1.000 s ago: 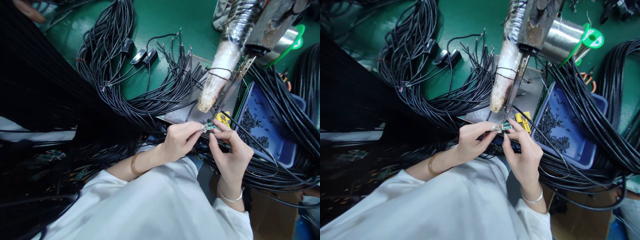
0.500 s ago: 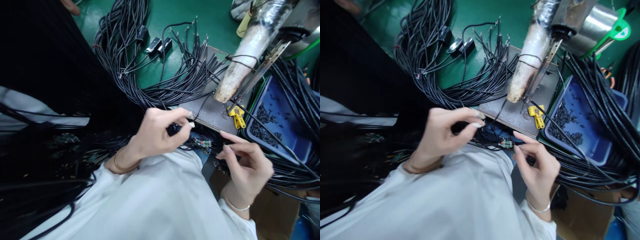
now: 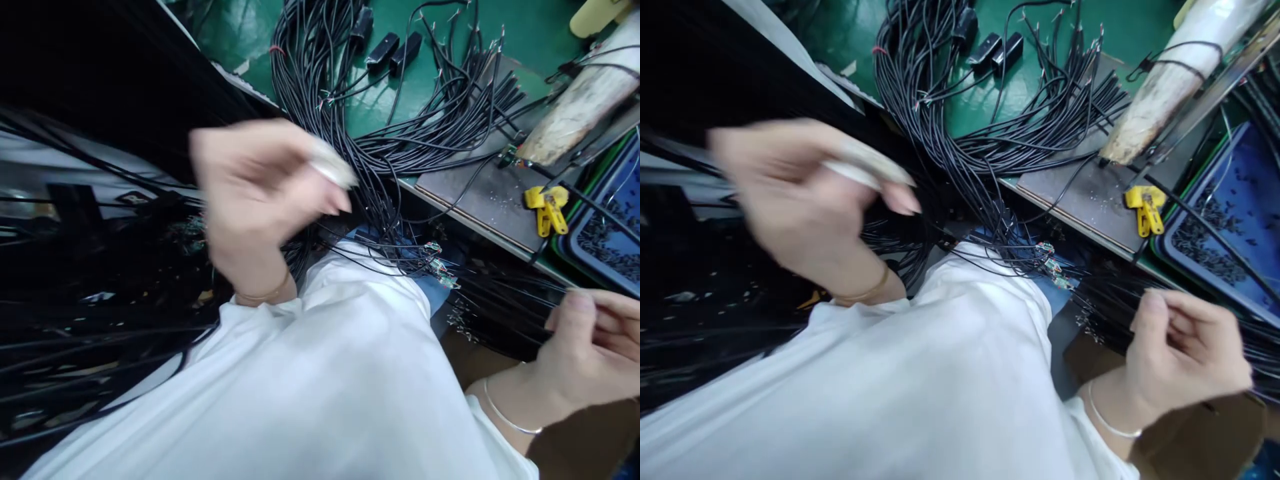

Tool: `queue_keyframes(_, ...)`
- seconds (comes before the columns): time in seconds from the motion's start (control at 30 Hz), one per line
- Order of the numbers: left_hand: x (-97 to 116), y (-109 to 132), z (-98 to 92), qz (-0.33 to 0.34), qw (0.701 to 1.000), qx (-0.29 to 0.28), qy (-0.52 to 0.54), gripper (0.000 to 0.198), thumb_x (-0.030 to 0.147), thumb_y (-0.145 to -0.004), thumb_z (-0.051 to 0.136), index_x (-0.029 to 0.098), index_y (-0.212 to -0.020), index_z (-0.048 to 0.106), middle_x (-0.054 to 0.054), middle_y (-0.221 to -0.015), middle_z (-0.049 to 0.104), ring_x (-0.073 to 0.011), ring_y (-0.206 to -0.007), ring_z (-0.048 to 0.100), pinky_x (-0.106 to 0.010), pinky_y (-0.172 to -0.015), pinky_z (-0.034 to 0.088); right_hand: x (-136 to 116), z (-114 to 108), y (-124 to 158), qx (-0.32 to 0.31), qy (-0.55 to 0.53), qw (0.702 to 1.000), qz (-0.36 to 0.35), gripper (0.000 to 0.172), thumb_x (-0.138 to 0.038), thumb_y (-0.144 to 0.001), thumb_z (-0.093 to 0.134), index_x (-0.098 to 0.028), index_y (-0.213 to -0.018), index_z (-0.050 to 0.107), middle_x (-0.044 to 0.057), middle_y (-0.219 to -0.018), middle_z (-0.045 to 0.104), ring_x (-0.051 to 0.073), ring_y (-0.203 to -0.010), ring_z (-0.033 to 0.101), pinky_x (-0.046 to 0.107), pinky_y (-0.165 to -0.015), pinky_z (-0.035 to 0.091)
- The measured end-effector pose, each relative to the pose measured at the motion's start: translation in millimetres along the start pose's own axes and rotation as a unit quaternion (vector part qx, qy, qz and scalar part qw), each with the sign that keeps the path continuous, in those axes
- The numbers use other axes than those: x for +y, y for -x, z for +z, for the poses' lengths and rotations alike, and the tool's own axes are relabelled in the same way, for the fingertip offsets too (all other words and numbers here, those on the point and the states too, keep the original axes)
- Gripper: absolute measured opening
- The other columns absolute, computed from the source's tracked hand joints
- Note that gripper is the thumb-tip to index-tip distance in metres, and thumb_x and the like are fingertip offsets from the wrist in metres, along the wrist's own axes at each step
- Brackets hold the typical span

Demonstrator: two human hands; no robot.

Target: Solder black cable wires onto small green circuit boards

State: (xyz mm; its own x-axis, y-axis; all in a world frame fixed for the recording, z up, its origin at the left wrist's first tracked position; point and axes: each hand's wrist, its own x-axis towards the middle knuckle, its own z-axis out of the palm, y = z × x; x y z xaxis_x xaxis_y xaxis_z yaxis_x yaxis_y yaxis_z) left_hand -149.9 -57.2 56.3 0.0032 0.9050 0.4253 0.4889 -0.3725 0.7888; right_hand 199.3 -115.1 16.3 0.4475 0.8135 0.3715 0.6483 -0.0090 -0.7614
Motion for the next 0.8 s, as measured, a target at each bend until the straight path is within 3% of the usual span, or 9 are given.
queue_keyframes(0.07, 0, 4, 26.3, 0.002, 0.977, -0.213, 0.019, 0.019, 0.039, -0.090, 0.068, 0.023, -0.097, 0.075, 0.000, -0.086, 0.078, -0.0130, -0.067, 0.069, -0.028, -0.062, 0.055, 3, 10, 5, 0.008, -0.014, 1.000, -0.022, 0.024, -0.038, -0.078, 0.076, -0.016, -0.088, 0.077, 0.001, -0.064, 0.063, 0.012, -0.048, 0.053, 0.027, -0.045, 0.037)
queue_keyframes(0.13, -8, 8, 48.7, 0.009, 0.950, -0.311, -0.003, 0.021, 0.038, -0.090, 0.067, 0.020, -0.095, 0.076, -0.003, -0.089, 0.079, -0.0149, -0.074, 0.072, -0.028, -0.068, 0.054, 4, 15, 9, -0.017, -0.021, 0.999, -0.035, 0.023, -0.036, -0.080, 0.076, -0.015, -0.091, 0.079, 0.001, -0.062, 0.063, 0.010, -0.047, 0.051, 0.026, -0.044, 0.034)
queue_keyframes(0.2, -22, 16, 63.9, 0.018, 0.931, -0.360, -0.054, 0.022, 0.036, -0.091, 0.064, 0.019, -0.095, 0.077, -0.005, -0.093, 0.079, -0.0175, -0.084, 0.073, -0.029, -0.077, 0.052, 3, 16, 12, -0.030, -0.021, 0.998, -0.042, 0.022, -0.034, -0.082, 0.075, -0.014, -0.092, 0.080, 0.000, -0.060, 0.063, 0.010, -0.046, 0.050, 0.025, -0.044, 0.033)
queue_keyframes(0.3, -42, 39, 76.2, -0.002, 0.919, -0.363, -0.155, 0.019, 0.030, -0.089, 0.064, 0.017, -0.096, 0.077, -0.009, -0.097, 0.078, -0.0216, -0.091, 0.071, -0.031, -0.079, 0.048, 2, 14, 15, -0.038, -0.033, 0.997, -0.051, 0.022, -0.034, -0.083, 0.075, -0.015, -0.093, 0.081, 0.001, -0.063, 0.065, 0.009, -0.046, 0.050, 0.024, -0.043, 0.032)
queue_keyframes(0.43, -58, 71, 70.5, -0.050, 0.885, -0.399, -0.235, 0.019, 0.014, -0.084, 0.056, 0.015, -0.085, 0.075, -0.010, -0.081, 0.075, -0.0199, -0.075, 0.066, -0.029, -0.066, 0.040, 7, 15, 16, -0.026, -0.040, 0.995, -0.085, 0.022, -0.032, -0.081, 0.076, -0.013, -0.089, 0.081, 0.003, -0.058, 0.063, 0.010, -0.042, 0.048, 0.025, -0.040, 0.031)
queue_keyframes(0.5, -66, 80, 46.1, -0.070, 0.883, -0.411, -0.214, 0.018, 0.012, -0.081, 0.056, 0.016, -0.077, 0.074, -0.006, -0.072, 0.071, -0.0165, -0.066, 0.061, -0.028, -0.064, 0.037, 10, 16, 16, -0.017, -0.034, 0.994, -0.100, 0.022, -0.031, -0.080, 0.076, -0.012, -0.088, 0.082, 0.003, -0.055, 0.061, 0.011, -0.041, 0.048, 0.025, -0.039, 0.031)
queue_keyframes(0.6, -80, 90, -23.6, -0.144, 0.874, -0.433, -0.166, 0.016, 0.026, -0.082, 0.063, 0.021, -0.089, 0.077, -0.001, -0.079, 0.074, -0.0149, -0.069, 0.063, -0.024, -0.066, 0.040, 12, 18, 15, -0.021, -0.028, 0.994, -0.102, 0.022, -0.032, -0.079, 0.075, -0.013, -0.089, 0.082, 0.002, -0.052, 0.059, 0.012, -0.040, 0.050, 0.026, -0.039, 0.032)
queue_keyframes(0.7, -88, 111, -107.0, -0.253, 0.866, -0.362, -0.234, 0.032, 0.033, -0.074, 0.075, 0.025, -0.105, 0.076, 0.000, -0.103, 0.079, -0.0182, -0.086, 0.069, -0.023, -0.072, 0.045, 15, 20, 15, -0.027, -0.037, 0.994, -0.103, 0.019, -0.029, -0.077, 0.076, -0.015, -0.088, 0.082, 0.002, -0.051, 0.058, 0.013, -0.039, 0.049, 0.027, -0.037, 0.031)
queue_keyframes(0.8, -84, 136, -160.9, -0.311, 0.839, -0.285, -0.343, 0.014, 0.029, -0.071, 0.077, 0.023, -0.084, 0.077, 0.004, -0.073, 0.075, -0.0141, -0.066, 0.063, -0.021, -0.062, 0.039, 21, 24, 13, -0.022, -0.047, 0.993, -0.105, 0.017, -0.026, -0.074, 0.076, -0.016, -0.087, 0.083, 0.002, -0.051, 0.059, 0.013, -0.038, 0.049, 0.027, -0.036, 0.030)
